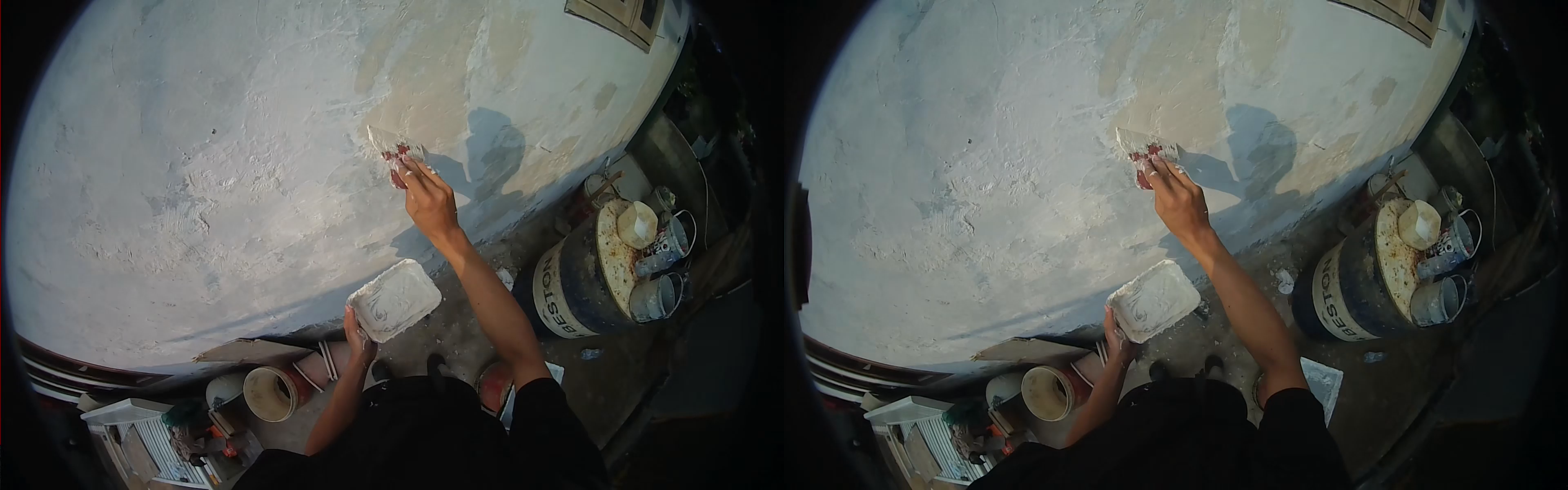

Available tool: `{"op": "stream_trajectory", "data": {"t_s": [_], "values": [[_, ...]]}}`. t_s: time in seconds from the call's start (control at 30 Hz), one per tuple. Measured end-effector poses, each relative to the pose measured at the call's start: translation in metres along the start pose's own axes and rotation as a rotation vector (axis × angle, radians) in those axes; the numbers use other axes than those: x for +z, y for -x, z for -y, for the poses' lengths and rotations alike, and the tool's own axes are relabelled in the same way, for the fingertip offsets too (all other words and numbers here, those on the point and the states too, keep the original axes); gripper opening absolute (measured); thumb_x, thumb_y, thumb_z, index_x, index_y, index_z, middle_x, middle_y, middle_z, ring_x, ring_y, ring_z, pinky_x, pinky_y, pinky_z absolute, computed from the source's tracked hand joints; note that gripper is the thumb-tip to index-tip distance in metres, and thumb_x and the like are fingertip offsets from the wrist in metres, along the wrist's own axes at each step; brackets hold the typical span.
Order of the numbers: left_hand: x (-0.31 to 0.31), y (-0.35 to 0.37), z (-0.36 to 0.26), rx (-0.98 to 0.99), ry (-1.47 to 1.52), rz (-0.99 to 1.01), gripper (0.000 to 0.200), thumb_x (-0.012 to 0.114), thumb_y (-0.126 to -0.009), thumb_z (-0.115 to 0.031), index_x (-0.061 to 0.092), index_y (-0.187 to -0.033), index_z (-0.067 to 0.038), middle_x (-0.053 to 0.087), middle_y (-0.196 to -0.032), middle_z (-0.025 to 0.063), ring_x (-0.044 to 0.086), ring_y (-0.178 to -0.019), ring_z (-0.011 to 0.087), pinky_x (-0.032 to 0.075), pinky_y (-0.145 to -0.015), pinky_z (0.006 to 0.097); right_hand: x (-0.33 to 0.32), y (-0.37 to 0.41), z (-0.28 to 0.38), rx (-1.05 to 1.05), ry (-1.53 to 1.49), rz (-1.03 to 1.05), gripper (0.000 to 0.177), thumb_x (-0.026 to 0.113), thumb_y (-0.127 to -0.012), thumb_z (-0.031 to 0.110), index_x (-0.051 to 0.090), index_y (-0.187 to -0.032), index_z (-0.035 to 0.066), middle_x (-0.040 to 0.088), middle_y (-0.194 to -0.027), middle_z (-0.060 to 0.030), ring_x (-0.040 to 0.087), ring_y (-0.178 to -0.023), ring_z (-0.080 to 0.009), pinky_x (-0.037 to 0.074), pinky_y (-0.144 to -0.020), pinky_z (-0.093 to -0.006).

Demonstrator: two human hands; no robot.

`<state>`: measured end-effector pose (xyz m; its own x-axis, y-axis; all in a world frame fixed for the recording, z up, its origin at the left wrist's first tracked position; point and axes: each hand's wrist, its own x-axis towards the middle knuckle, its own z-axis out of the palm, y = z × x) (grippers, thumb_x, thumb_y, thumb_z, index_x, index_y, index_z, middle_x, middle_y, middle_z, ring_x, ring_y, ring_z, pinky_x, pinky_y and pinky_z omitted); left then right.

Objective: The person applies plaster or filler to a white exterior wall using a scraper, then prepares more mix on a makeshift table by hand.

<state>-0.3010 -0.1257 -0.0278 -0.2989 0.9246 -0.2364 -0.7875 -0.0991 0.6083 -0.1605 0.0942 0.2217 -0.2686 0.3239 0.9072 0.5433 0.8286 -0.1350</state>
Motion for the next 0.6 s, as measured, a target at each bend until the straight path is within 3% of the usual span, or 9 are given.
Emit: {"op": "stream_trajectory", "data": {"t_s": [0.1, 0.17, 0.3, 0.37, 0.5, 0.53, 0.6], "values": [[0.024, 0.002, 0.002, 0.031, -0.048, 0.005, 0.041, 0.032, -0.105, -0.035, 0.047, -0.129, -0.006, 0.053, -0.126, 0.0079, 0.053, -0.118, 0.0198, 0.041, -0.103, 0.0367, -0.03, 0.035, 0.006, 0.258, -0.193, 0.095, 0.022, 0.061, -0.084, -0.001, 0.062, -0.106, -0.002, 0.069, -0.101, -0.0192, 0.068, -0.095, -0.0342, 0.055, -0.079, -0.035], [0.046, 0.006, 0.002, 0.088, -0.14, 0.022, 0.041, 0.031, -0.106, -0.034, 0.045, -0.131, -0.005, 0.052, -0.127, 0.0093, 0.051, -0.119, 0.0196, 0.04, -0.103, 0.0357, -0.083, 0.047, 0.011, 0.601, -0.343, 0.124, 0.018, 0.061, -0.086, 0.0, 0.062, -0.104, -0.002, 0.069, -0.094, -0.0159, 0.07, -0.083, -0.0263, 0.053, -0.075, -0.0314], [0.066, 0.014, 0.017, 0.23, -0.371, 0.079, 0.043, 0.028, -0.106, -0.031, 0.042, -0.134, -0.002, 0.049, -0.129, 0.0119, 0.048, -0.12, 0.0207, 0.037, -0.104, 0.0336, -0.169, 0.117, -0.023, 1.076, -0.609, 0.154, 0.02, 0.058, -0.088, -0.003, 0.058, -0.109, -0.002, 0.067, -0.091, -0.0045, 0.06, -0.079, -0.0071, 0.049, -0.07, -0.0259], [0.077, 0.015, 0.025, 0.267, -0.454, 0.12, 0.043, 0.027, -0.107, -0.03, 0.041, -0.135, -0.001, 0.049, -0.129, 0.0126, 0.047, -0.121, 0.0213, 0.035, -0.104, 0.0333, -0.204, 0.154, -0.032, 1.017, -0.617, 0.268, 0.022, 0.058, -0.089, -0.003, 0.055, -0.111, -0.003, 0.066, -0.092, -0.0025, 0.059, -0.077, -0.0071, 0.047, -0.068, -0.0227], [0.1, 0.021, 0.047, 0.305, -0.62, 0.173, 0.041, 0.028, -0.106, -0.026, 0.041, -0.135, 0.001, 0.049, -0.13, 0.0136, 0.046, -0.123, 0.022, 0.033, -0.105, 0.034, -0.24, 0.179, -0.014, 0.905, -0.312, 0.546, 0.024, 0.062, -0.085, -0.001, 0.057, -0.108, -0.002, 0.064, -0.079, -0.0106, 0.057, -0.071, -0.0104, 0.047, -0.067, -0.0271], [0.107, 0.023, 0.05, 0.322, -0.678, 0.184, 0.041, 0.029, -0.106, -0.025, 0.042, -0.134, 0.001, 0.049, -0.13, 0.014, 0.045, -0.123, 0.0221, 0.033, -0.106, 0.0344, -0.243, 0.159, 0.003, 0.882, -0.244, 0.576, 0.026, 0.064, -0.083, 0.001, 0.058, -0.108, 0.0, 0.063, -0.076, -0.0176, 0.064, -0.069, -0.0215, 0.049, -0.066, -0.0337], [0.121, 0.027, 0.051, 0.361, -0.747, 0.258, 0.04, 0.029, -0.106, -0.023, 0.042, -0.134, 0.002, 0.049, -0.13, 0.0151, 0.045, -0.124, 0.0229, 0.032, -0.106, 0.0345, -0.245, 0.159, 0.005, 0.857, -0.125, 0.686, 0.026, 0.064, -0.083, 0.002, 0.058, -0.109, 0.0, 0.064, -0.078, -0.0197, 0.066, -0.071, -0.0315, 0.049, -0.064, -0.0378]]}}
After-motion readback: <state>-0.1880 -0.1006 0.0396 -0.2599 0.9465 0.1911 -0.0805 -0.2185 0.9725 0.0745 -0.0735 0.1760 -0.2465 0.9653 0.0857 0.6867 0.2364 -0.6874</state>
